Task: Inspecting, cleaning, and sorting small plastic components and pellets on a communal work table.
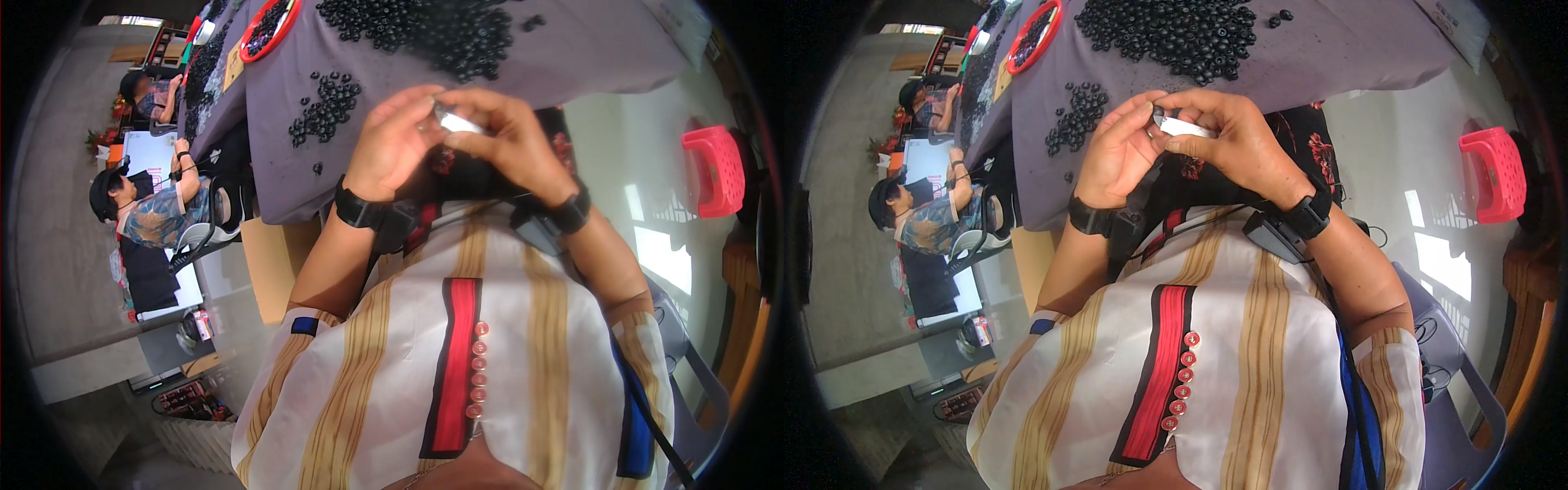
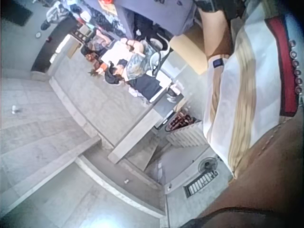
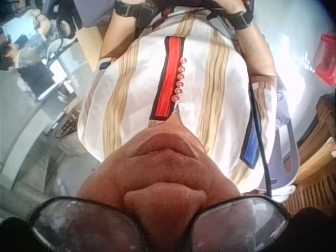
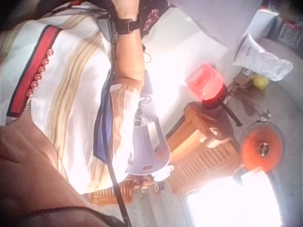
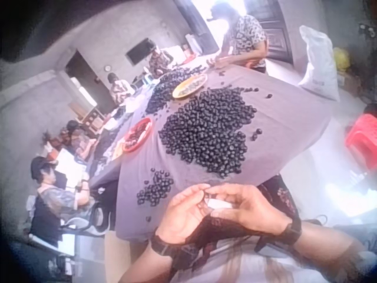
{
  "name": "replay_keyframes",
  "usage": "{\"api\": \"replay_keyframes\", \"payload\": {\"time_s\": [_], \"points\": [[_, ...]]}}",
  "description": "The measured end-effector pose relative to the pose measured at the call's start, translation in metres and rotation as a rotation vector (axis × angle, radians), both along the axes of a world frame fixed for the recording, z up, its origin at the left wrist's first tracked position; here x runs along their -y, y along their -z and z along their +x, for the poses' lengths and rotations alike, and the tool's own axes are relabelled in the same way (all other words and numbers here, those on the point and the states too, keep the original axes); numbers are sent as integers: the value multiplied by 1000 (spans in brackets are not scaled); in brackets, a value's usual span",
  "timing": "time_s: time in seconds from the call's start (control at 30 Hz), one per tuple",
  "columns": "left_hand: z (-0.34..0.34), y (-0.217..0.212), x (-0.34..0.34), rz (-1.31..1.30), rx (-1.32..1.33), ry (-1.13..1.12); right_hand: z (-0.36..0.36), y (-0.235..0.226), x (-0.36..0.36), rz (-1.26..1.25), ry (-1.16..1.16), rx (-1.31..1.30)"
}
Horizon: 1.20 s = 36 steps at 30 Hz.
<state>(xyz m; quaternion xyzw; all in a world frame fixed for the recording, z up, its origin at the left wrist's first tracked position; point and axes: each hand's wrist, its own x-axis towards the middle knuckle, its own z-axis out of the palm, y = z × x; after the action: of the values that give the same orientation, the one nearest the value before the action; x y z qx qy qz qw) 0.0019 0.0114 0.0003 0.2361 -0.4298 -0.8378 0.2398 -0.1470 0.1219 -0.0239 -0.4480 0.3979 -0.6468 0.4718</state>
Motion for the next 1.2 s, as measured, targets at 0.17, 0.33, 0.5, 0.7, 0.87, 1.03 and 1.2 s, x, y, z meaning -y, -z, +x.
{"api": "replay_keyframes", "payload": {"time_s": [0.17,0.33,0.5,0.7,0.87,1.03,1.2], "points": [[2,0,3,65,-13,62,-2,1,0,6,-68,83],[3,4,2,127,-57,69,-3,2,1,7,-85,82],[1,7,-1,190,-67,10,2,1,2,-16,-27,69],[0,5,-1,152,-55,-5,-1,-4,2,-15,4,-38],[1,5,0,130,-60,53,-7,-4,0,46,-77,21],[-2,0,5,106,-96,59,2,-5,4,-24,-5,76],[6,-7,11,-9,23,96,-8,-13,5,115,-27,-60]]}}
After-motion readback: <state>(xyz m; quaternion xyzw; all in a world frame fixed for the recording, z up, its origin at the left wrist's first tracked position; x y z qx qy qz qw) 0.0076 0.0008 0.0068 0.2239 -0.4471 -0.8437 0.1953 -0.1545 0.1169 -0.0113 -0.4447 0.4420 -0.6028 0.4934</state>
